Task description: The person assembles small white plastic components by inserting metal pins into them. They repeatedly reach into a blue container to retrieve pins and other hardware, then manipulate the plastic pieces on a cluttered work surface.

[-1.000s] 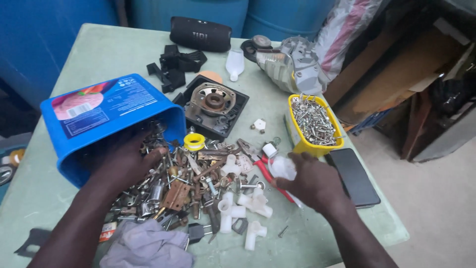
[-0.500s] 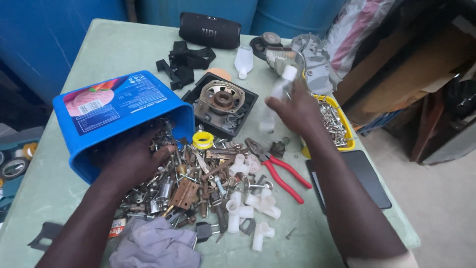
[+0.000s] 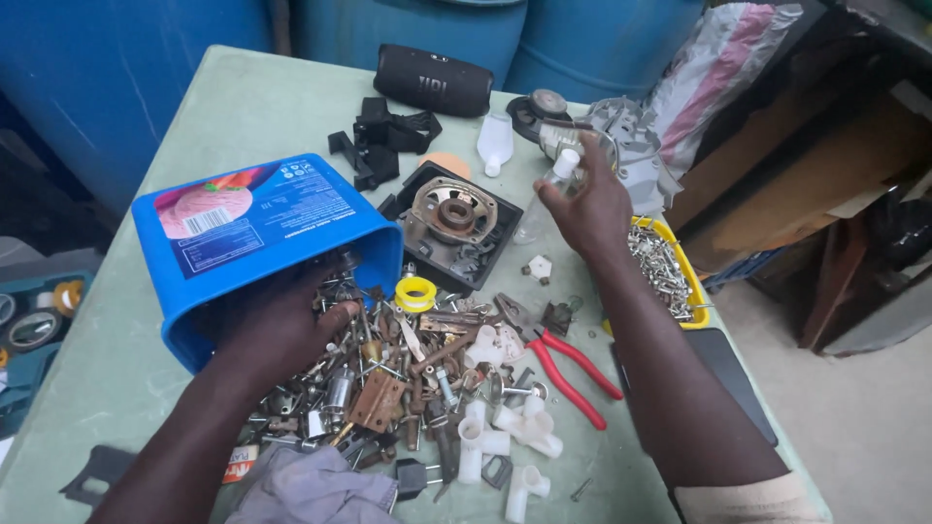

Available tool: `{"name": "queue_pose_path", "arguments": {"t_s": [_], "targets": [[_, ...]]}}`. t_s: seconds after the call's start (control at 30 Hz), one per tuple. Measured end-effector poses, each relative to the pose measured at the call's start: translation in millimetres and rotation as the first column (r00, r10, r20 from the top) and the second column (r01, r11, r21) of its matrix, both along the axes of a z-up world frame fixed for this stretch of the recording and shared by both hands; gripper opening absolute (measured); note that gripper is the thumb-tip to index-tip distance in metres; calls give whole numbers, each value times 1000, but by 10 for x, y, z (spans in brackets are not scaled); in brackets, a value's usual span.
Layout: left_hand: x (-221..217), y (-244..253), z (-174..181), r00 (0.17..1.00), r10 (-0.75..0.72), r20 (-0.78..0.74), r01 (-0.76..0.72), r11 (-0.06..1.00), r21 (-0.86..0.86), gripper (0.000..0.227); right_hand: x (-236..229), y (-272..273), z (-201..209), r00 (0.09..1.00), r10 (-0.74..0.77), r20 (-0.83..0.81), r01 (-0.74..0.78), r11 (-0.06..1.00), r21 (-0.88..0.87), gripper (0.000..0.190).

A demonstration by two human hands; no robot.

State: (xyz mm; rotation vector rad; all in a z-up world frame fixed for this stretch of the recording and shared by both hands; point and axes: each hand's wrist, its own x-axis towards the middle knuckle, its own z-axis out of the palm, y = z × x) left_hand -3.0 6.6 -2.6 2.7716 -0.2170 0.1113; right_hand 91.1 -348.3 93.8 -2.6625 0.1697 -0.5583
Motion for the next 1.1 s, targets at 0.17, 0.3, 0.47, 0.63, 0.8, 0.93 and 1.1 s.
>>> {"name": "queue_pose_path", "arguments": {"t_s": [0.17,0.3,0.47,0.63,0.8,0.93,1.1], "targets": [[-57,-25,125,1000,-5,13,5,1000,-20,70,267,-277,-346,950,159,268,-120,980,-156,59],[-22,-21,-72,999,-18,28,21,995,-95,70,315,-416,-439,914,189,359,-124,973,-195,55],[82,57,-167,995,-96,-3,93,972,-218,68,317,-423,-301,913,279,298,-228,954,-195,54],[25,40,-85,997,-58,-44,48,977,-209,67,-140,-379,-263,910,191,368,-142,977,-157,85],[-9,-25,-13,997,-63,-51,49,970,-237,68,-1272,-151,8,965,186,184,-177,982,-64,38],[-20,-37,-7,997,-67,-37,60,984,-167,69,-1901,-268,-52,919,163,-360,-34,940,341,40],[-60,-112,106,998,-36,-57,30,994,-104,71,-2312,-780,-582,871,245,-426,-108,941,320,35]]}}
